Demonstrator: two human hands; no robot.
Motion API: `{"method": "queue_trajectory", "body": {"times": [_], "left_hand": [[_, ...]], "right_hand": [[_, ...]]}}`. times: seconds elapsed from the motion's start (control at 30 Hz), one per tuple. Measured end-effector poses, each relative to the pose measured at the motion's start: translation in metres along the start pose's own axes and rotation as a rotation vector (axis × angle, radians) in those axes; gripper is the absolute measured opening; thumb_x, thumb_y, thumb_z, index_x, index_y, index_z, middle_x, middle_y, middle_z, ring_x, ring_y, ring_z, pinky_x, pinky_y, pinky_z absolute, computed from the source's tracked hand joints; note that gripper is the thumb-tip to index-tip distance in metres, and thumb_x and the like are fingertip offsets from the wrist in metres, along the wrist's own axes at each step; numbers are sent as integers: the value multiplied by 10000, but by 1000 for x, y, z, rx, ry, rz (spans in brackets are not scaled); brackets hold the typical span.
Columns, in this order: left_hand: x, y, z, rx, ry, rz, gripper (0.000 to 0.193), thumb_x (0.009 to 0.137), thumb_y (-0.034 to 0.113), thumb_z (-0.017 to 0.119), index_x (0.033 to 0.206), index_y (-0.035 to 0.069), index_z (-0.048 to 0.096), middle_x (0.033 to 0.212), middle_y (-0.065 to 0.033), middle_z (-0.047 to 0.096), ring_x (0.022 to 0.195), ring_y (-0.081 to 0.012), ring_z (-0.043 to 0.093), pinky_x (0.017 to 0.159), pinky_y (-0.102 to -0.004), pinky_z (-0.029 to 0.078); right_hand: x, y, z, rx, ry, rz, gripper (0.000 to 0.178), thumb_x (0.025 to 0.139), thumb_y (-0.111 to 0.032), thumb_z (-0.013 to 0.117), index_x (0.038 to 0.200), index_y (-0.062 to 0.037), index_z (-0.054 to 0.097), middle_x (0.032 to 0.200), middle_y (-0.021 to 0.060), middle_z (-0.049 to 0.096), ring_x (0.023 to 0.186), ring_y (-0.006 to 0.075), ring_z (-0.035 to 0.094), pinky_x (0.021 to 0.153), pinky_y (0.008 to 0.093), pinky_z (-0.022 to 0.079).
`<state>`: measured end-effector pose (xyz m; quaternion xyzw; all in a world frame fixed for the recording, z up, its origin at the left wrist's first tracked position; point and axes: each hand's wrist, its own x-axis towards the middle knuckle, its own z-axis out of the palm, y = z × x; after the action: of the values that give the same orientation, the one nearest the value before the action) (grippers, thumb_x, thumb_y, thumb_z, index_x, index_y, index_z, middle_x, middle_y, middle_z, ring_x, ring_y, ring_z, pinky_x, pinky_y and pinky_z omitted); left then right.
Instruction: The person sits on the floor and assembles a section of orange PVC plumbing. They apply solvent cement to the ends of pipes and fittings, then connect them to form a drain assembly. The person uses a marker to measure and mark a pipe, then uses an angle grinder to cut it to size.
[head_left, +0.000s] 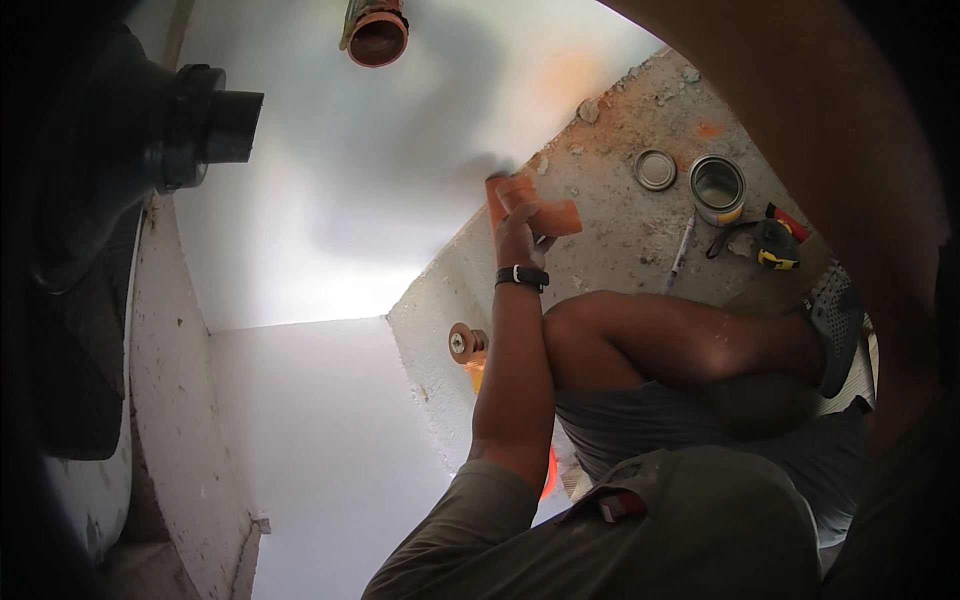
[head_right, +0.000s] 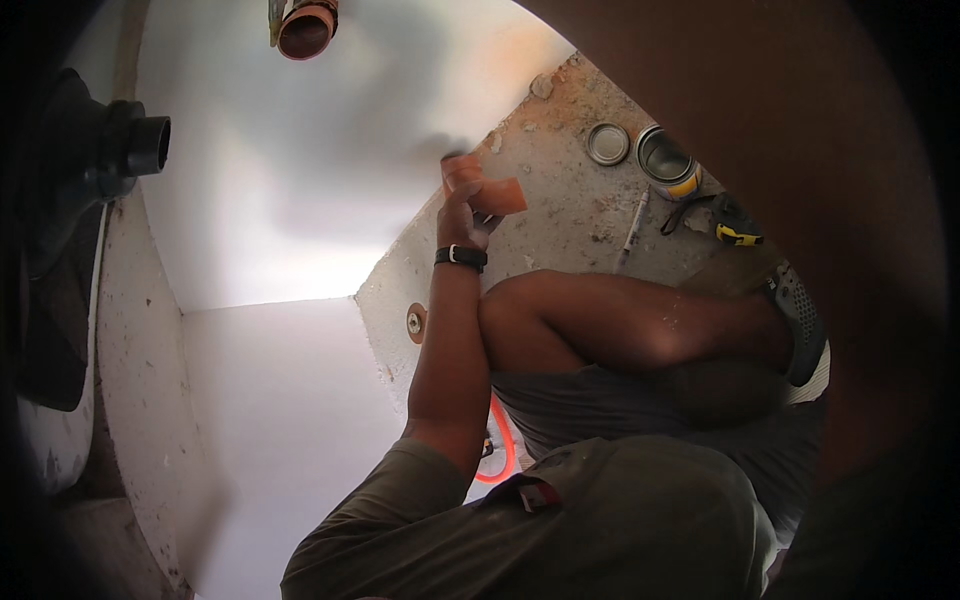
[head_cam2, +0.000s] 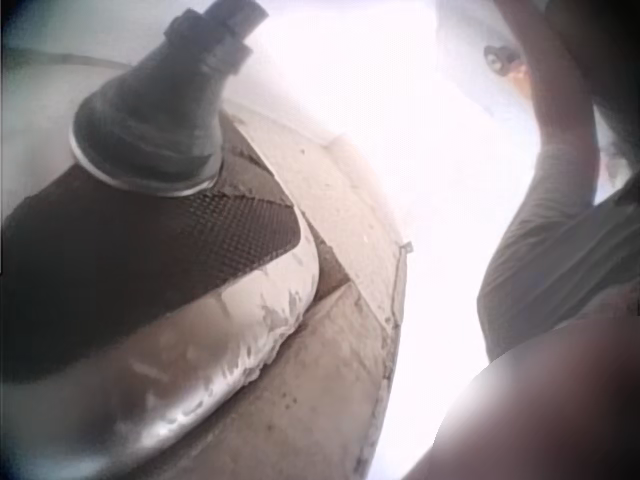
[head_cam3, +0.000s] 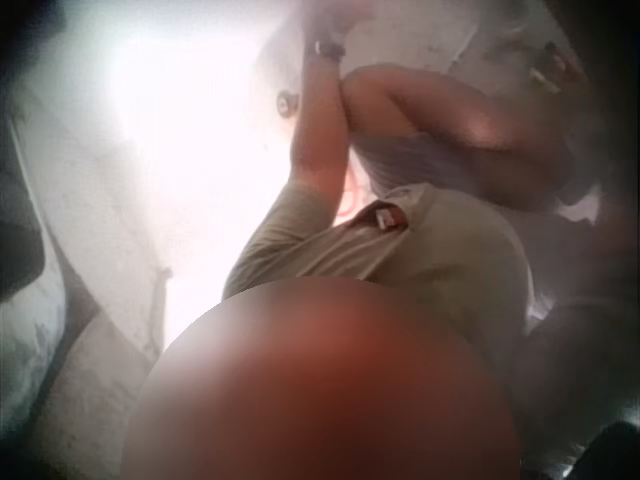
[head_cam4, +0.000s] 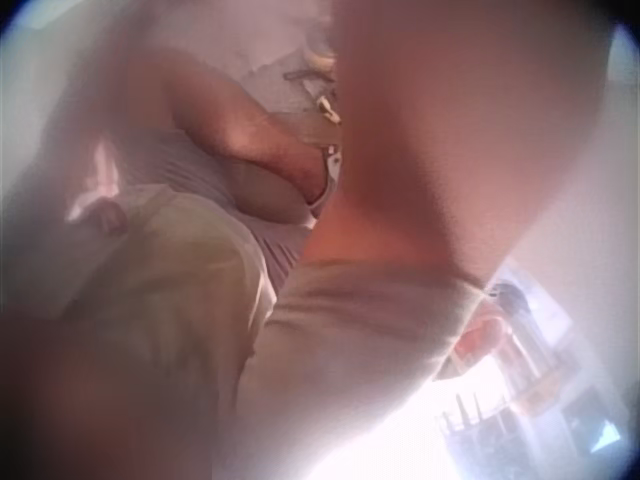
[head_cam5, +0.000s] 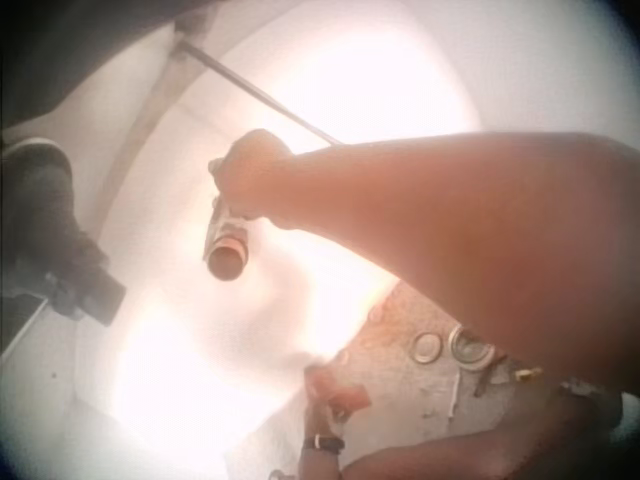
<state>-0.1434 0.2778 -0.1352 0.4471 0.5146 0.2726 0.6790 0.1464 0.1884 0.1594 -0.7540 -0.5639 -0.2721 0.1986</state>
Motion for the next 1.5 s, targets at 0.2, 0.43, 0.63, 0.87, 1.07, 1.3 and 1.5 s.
{"method": "queue_trajectory", "body": {"times": [0.2,0.43,0.63,0.87,1.07,1.3,1.5], "left_hand": [[3,-2,1,8,11,-14,723,756,214,772,1380,64,440,1277,-138,546,1184,-332,563,988,-559,466],[-1,-2,2,1,-2,-18,722,766,200,767,1386,45,432,1282,-147,542,1185,-347,563,1001,-571,466],[3,-3,2,-22,-6,-25,719,776,199,762,1392,47,425,1295,-146,534,1196,-343,557,1000,-572,467],[2,-4,2,10,-36,5,616,817,209,733,1314,38,412,1271,-157,522,1176,-332,568,986,-585,486],[6,-5,3,42,-14,-21,629,795,200,745,1303,40,411,1255,-156,509,1148,-336,567,976,-586,487],[8,-8,1,9,-10,-38,700,774,212,755,1383,76,440,1273,-128,544,1169,-319,563,976,-554,467],[6,-7,2,20,0,-50,709,770,219,753,1386,64,437,1282,-141,535,1188,-322,550,990,-557,455]], "right_hand": [[-12,6,-4,28,-18,94,409,943,-201,689,1322,-84,593,1052,99,701,962,240,698,749,360,531],[-42,26,3,-63,-80,-98,318,949,-189,674,1199,-6,602,1019,147,695,894,276,699,782,367,557],[-77,7,69,1389,-27,842,209,1002,-196,613,1046,6,640,922,117,674,803,249,663,741,353,550],[-99,-52,96,2366,-39,1063,226,1046,-203,558,1023,3,649,960,88,631,835,159,602,755,288,517],[-90,-81,89,2480,36,1246,305,1064,-193,515,1210,53,620,1091,129,623,928,186,611,809,284,531],[-92,-30,98,1929,128,817,222,1036,-146,543,1154,15,640,1016,108,652,867,181,619,793,294,519],[-61,2,32,80,158,150,204,933,-155,680,1033,22,666,1029,149,675,950,238,658,843,380,531]]}}
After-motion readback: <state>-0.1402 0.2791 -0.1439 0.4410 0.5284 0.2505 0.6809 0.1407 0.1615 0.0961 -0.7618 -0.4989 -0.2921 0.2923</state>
